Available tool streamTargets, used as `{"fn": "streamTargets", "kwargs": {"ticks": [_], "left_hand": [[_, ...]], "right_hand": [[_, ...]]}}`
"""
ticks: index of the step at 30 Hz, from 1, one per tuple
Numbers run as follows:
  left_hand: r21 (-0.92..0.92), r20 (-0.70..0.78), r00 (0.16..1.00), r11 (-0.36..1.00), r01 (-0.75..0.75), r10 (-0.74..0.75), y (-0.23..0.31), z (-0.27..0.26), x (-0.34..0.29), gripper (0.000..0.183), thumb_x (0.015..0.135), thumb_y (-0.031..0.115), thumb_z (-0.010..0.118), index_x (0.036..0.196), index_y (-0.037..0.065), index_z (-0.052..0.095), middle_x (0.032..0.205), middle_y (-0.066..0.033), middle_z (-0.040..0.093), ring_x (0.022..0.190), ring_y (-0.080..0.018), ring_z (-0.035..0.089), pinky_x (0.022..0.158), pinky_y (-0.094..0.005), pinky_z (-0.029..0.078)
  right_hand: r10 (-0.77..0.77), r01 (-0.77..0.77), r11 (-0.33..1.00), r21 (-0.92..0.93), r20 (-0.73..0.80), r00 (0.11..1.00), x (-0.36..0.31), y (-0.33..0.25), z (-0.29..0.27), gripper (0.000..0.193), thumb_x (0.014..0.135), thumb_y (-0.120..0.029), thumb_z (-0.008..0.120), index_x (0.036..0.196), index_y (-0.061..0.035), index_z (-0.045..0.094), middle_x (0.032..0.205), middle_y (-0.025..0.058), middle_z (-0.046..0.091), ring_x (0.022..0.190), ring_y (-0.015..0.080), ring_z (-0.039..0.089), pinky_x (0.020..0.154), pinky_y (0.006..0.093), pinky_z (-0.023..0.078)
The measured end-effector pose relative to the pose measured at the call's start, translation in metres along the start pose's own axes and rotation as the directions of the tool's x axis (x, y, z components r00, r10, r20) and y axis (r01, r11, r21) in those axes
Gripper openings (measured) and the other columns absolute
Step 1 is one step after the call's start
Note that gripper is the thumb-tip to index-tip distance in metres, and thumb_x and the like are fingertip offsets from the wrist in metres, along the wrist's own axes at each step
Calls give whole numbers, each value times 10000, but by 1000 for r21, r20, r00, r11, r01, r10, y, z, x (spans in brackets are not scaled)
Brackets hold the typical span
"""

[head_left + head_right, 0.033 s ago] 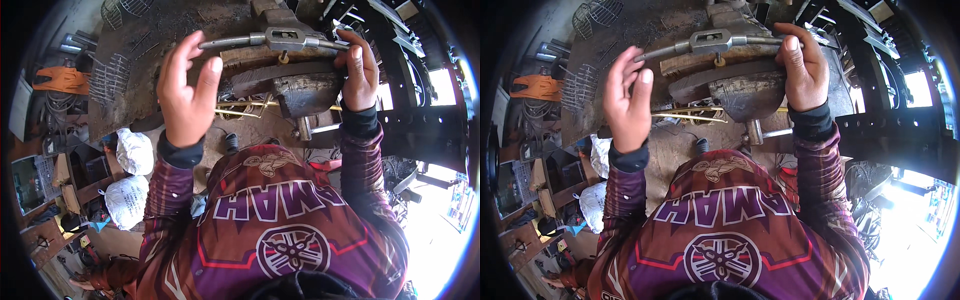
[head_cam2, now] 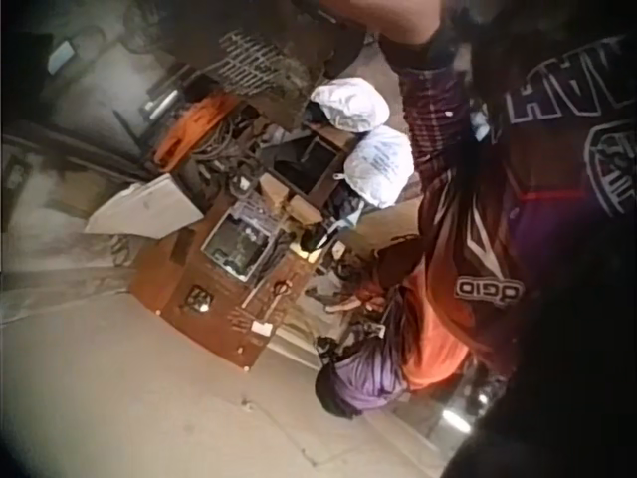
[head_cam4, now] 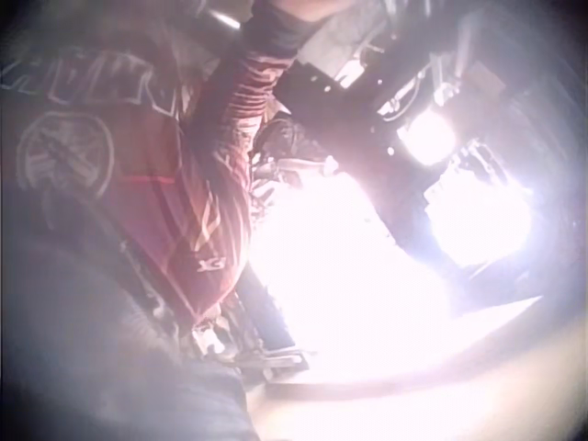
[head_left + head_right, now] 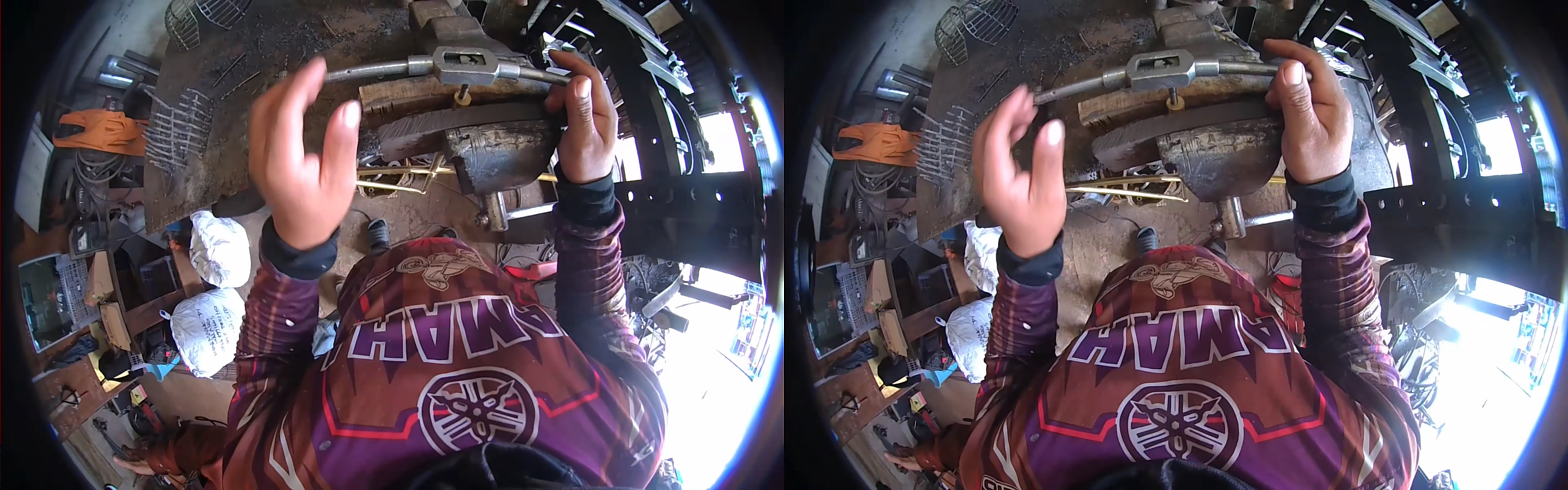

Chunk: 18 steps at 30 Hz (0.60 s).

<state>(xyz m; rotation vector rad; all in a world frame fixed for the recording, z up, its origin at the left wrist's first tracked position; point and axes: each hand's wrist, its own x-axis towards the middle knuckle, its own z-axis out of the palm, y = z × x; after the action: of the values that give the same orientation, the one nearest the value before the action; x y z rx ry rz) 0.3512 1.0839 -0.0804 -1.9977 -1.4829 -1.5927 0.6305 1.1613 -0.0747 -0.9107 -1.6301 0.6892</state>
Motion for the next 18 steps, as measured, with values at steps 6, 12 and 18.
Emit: {"fn": "streamTargets", "kwargs": {"ticks": [6,12,18], "left_hand": [[154,459,868,946,-286,188,48,4,-10,470,843,289,805,1281,149,707,705,13,552,661,-177,510,601,-359,367],[201,477,874,955,-217,98,53,21,-6,616,840,402,788,1395,189,626,708,0,585,661,-200,538,624,-373,399],[223,542,840,959,-175,27,60,22,3,631,860,432,766,1419,187,605,746,-7,649,692,-208,595,641,-375,429]], "right_hand": [[-26,26,999,25,0,1000,-1,5,2,441,1087,-381,518,1260,1,655,774,-32,533,742,70,521,717,221,425],[-28,28,1000,3,-2,1000,-2,3,0,445,1082,-393,525,1267,-12,660,779,-31,527,752,69,510,718,223,418],[-5,6,1000,6,-25,1000,-2,2,-1,437,1082,-380,532,1278,-9,654,770,-36,515,742,67,494,715,221,413]]}}
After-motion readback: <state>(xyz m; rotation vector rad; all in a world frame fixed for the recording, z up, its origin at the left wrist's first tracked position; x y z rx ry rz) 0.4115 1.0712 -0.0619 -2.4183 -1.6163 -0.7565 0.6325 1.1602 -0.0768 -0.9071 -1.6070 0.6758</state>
